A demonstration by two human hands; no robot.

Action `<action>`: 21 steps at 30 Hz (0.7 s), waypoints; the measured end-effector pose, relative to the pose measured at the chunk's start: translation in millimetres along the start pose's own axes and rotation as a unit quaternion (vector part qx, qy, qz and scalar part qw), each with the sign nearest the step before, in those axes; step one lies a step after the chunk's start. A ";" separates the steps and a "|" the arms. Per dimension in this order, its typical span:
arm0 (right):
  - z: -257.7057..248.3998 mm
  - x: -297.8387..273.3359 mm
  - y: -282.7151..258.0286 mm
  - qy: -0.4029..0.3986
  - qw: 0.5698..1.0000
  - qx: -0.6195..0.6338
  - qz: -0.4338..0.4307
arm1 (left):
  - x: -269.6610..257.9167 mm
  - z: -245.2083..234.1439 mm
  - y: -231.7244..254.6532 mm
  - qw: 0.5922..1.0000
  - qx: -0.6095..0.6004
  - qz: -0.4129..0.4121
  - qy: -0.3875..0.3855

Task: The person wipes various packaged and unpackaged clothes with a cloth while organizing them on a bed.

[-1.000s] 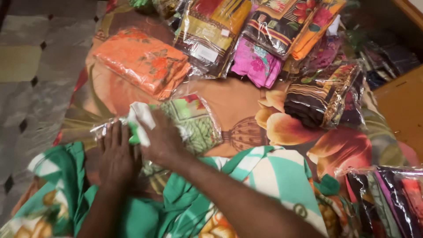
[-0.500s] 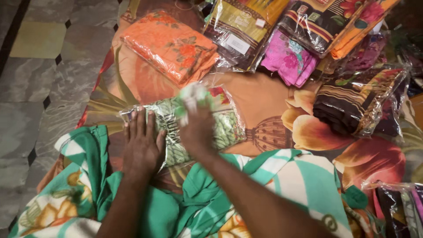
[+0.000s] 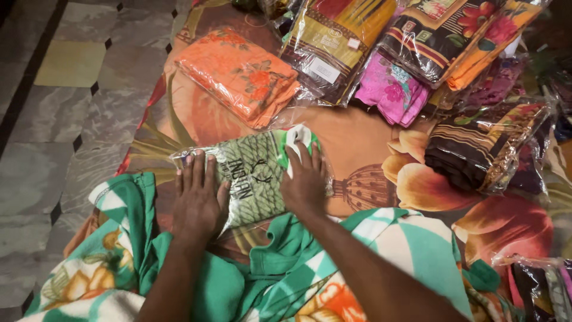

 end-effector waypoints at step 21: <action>55.2 0.6 -50.3 0.035 0.985 0.162 -0.040 | -3.0 22.7 -18.1 0.999 0.013 0.046 0.012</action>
Point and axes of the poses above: each hand's wrist, its own x-axis towards the middle knuckle, its own z-axis out of the palm, y = z × x, the point moved 3 cm from there along x, towards the middle knuckle, and after that the axes turned 2 degrees about -y, right-handed, at the moved point
